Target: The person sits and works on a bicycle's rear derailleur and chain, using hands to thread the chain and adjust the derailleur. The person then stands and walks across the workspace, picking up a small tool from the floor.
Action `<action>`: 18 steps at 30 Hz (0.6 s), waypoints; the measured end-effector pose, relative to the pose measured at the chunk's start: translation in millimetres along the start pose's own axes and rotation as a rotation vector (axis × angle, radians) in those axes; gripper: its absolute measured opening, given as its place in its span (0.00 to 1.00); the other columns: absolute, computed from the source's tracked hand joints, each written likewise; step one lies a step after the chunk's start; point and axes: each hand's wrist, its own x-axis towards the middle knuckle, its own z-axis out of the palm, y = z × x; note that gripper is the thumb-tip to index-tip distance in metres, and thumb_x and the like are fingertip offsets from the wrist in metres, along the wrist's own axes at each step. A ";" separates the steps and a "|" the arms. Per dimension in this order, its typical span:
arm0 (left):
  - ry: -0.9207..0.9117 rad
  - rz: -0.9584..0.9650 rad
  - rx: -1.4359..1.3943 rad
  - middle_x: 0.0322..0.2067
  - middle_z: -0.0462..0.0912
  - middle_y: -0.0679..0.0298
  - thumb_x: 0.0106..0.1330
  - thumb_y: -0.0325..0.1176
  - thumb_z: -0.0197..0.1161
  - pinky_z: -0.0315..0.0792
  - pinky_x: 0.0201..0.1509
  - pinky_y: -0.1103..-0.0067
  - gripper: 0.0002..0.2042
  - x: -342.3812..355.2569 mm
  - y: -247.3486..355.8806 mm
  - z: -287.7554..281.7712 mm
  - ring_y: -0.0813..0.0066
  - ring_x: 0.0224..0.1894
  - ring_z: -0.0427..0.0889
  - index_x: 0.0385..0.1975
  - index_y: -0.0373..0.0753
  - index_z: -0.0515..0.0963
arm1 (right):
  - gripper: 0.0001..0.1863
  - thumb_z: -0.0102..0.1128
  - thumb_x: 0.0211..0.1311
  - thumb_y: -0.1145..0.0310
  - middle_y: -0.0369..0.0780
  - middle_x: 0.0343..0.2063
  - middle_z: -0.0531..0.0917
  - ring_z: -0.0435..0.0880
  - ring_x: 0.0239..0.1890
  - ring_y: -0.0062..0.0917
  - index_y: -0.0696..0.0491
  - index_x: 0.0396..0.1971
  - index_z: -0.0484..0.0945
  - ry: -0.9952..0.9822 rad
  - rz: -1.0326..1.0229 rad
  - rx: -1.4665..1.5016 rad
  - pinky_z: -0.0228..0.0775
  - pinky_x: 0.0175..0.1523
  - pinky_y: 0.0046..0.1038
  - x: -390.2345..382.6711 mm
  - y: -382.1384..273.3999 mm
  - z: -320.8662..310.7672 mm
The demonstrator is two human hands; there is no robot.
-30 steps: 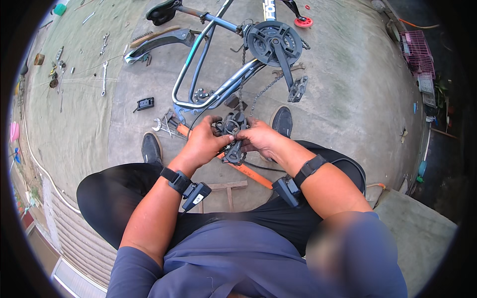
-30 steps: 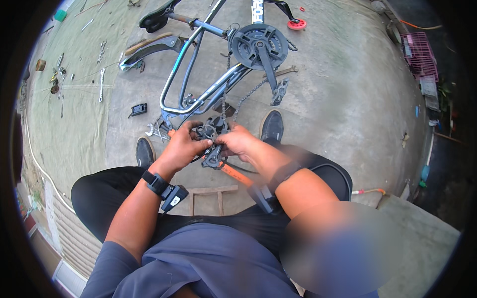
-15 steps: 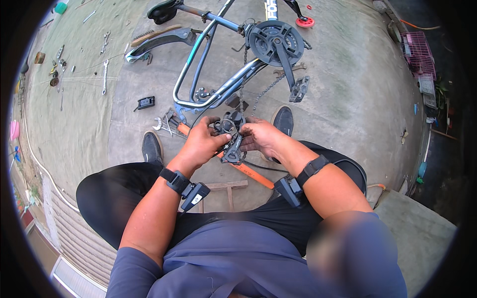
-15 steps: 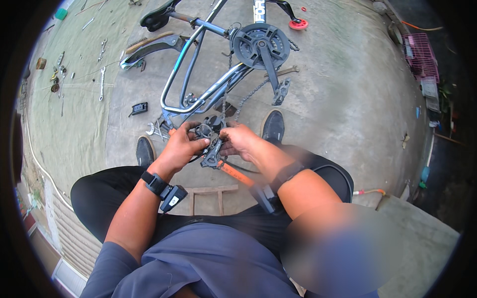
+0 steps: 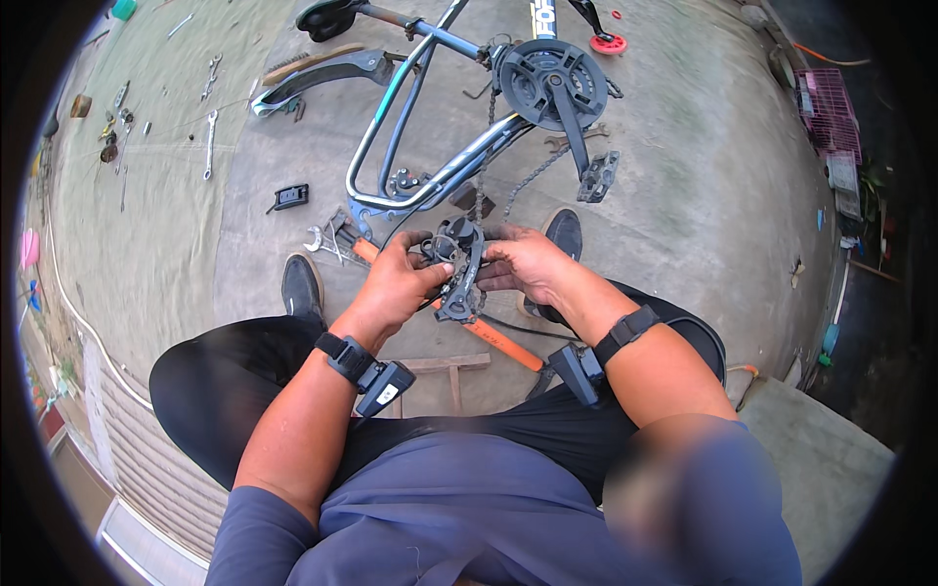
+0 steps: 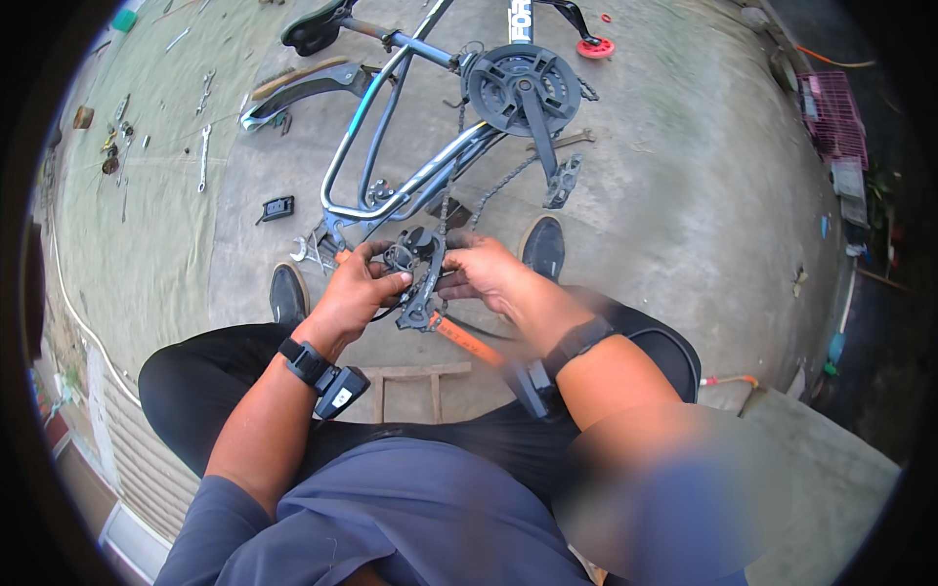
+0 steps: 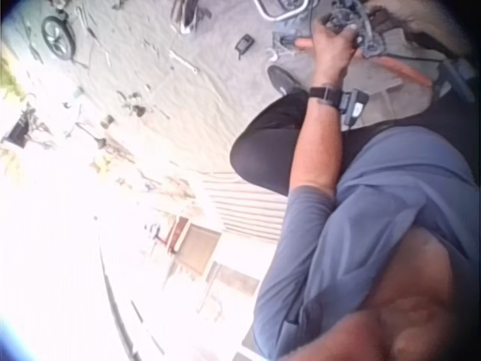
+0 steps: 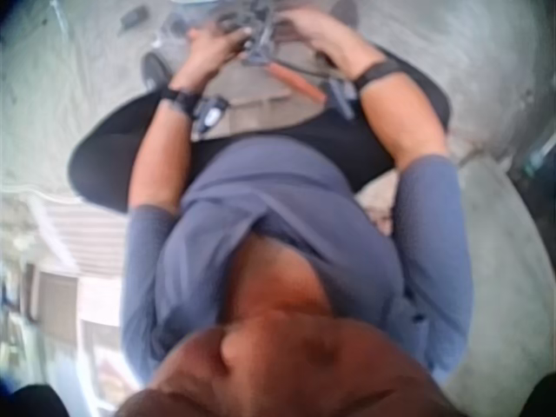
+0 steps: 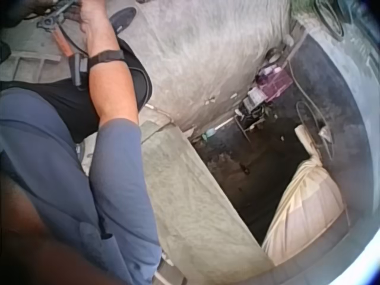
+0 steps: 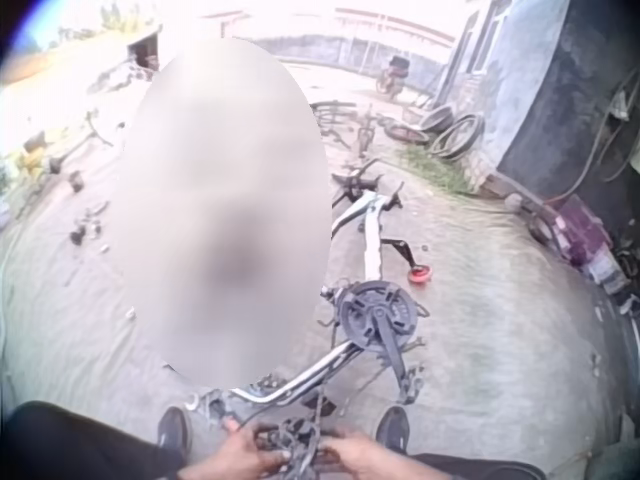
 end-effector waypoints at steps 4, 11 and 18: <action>-0.003 -0.008 -0.036 0.37 0.83 0.58 0.67 0.23 0.68 0.74 0.32 0.83 0.32 -0.1 -2.2 -1.1 0.78 0.34 0.82 0.67 0.23 0.60 | 0.19 0.55 0.69 0.74 0.44 0.46 0.86 0.89 0.45 0.36 0.59 0.59 0.72 -0.009 0.010 0.001 0.84 0.53 0.38 1.4 1.1 -0.9; -0.013 -0.026 -0.071 0.41 0.83 0.54 0.67 0.22 0.68 0.77 0.35 0.81 0.32 -0.1 -3.5 -4.2 0.75 0.37 0.83 0.67 0.23 0.59 | 0.19 0.53 0.70 0.77 0.45 0.48 0.84 0.89 0.45 0.36 0.60 0.59 0.72 0.004 0.011 -0.030 0.84 0.51 0.36 10.5 7.6 -4.6; -0.011 -0.030 -0.082 0.39 0.83 0.58 0.66 0.22 0.68 0.74 0.34 0.83 0.32 0.6 -7.6 -4.8 0.78 0.36 0.82 0.67 0.25 0.60 | 0.17 0.51 0.71 0.77 0.42 0.45 0.85 0.89 0.40 0.34 0.55 0.58 0.75 0.097 0.007 -0.032 0.85 0.42 0.33 14.4 5.4 -2.1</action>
